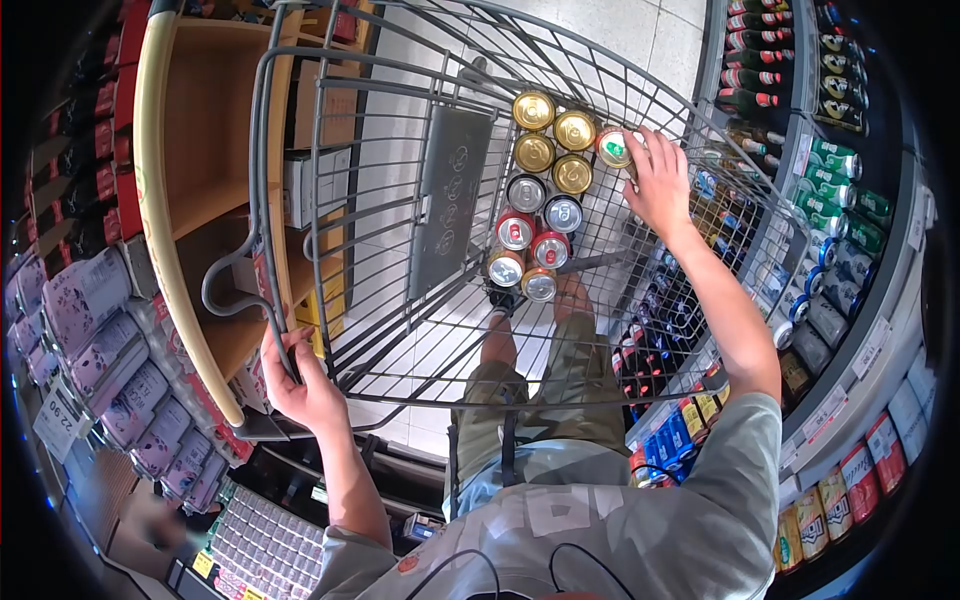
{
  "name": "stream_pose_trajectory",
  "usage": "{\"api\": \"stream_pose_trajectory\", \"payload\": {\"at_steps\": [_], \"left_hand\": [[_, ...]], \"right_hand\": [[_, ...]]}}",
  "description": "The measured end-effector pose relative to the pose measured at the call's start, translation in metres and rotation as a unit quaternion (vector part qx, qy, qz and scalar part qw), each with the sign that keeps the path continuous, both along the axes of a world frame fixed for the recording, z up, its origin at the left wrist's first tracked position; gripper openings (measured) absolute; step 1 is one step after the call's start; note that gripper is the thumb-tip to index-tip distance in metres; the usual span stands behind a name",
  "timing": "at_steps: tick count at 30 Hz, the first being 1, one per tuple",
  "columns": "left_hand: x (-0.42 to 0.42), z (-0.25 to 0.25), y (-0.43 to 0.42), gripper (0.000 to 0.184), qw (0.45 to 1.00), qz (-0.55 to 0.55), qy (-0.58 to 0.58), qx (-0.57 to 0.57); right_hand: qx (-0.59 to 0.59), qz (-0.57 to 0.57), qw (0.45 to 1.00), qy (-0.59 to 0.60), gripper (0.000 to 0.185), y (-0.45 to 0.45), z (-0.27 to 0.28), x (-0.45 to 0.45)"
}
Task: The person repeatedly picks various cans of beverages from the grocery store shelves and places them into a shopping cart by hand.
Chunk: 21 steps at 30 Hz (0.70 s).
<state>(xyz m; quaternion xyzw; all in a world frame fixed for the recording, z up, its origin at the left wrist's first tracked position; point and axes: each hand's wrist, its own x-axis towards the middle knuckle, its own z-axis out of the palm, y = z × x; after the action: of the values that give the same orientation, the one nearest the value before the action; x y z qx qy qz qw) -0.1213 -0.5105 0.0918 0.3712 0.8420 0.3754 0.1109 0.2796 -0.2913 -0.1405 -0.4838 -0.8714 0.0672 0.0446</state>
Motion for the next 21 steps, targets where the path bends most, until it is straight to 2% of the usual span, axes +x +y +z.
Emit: {"api": "stream_pose_trajectory", "payload": {"at_steps": [6,9,12,15,21], "left_hand": [[0.002,0.001,0.004,0.016,1.0,-0.01,0.006,0.012],[0.002,0.001,0.005,0.015,1.0,-0.01,0.002,0.015],[0.002,0.001,0.004,0.014,1.0,-0.006,-0.001,0.016],[-0.009,-0.005,-0.005,0.027,0.998,-0.055,0.04,0.006],[-0.004,-0.004,-0.002,0.024,0.999,-0.048,0.014,0.022]], "right_hand": [[-0.002,-0.073,0.997,0.026,0.089,-0.012,-0.002,0.012],[-0.099,-0.121,0.987,0.04,0.088,-0.015,0.002,0.016],[-0.079,-0.105,0.988,0.077,0.086,-0.016,-0.007,0.021],[-0.07,-0.114,0.986,0.105,0.083,-0.015,-0.006,0.018],[-0.068,-0.135,0.982,0.113,0.083,-0.012,-0.001,0.014]]}}
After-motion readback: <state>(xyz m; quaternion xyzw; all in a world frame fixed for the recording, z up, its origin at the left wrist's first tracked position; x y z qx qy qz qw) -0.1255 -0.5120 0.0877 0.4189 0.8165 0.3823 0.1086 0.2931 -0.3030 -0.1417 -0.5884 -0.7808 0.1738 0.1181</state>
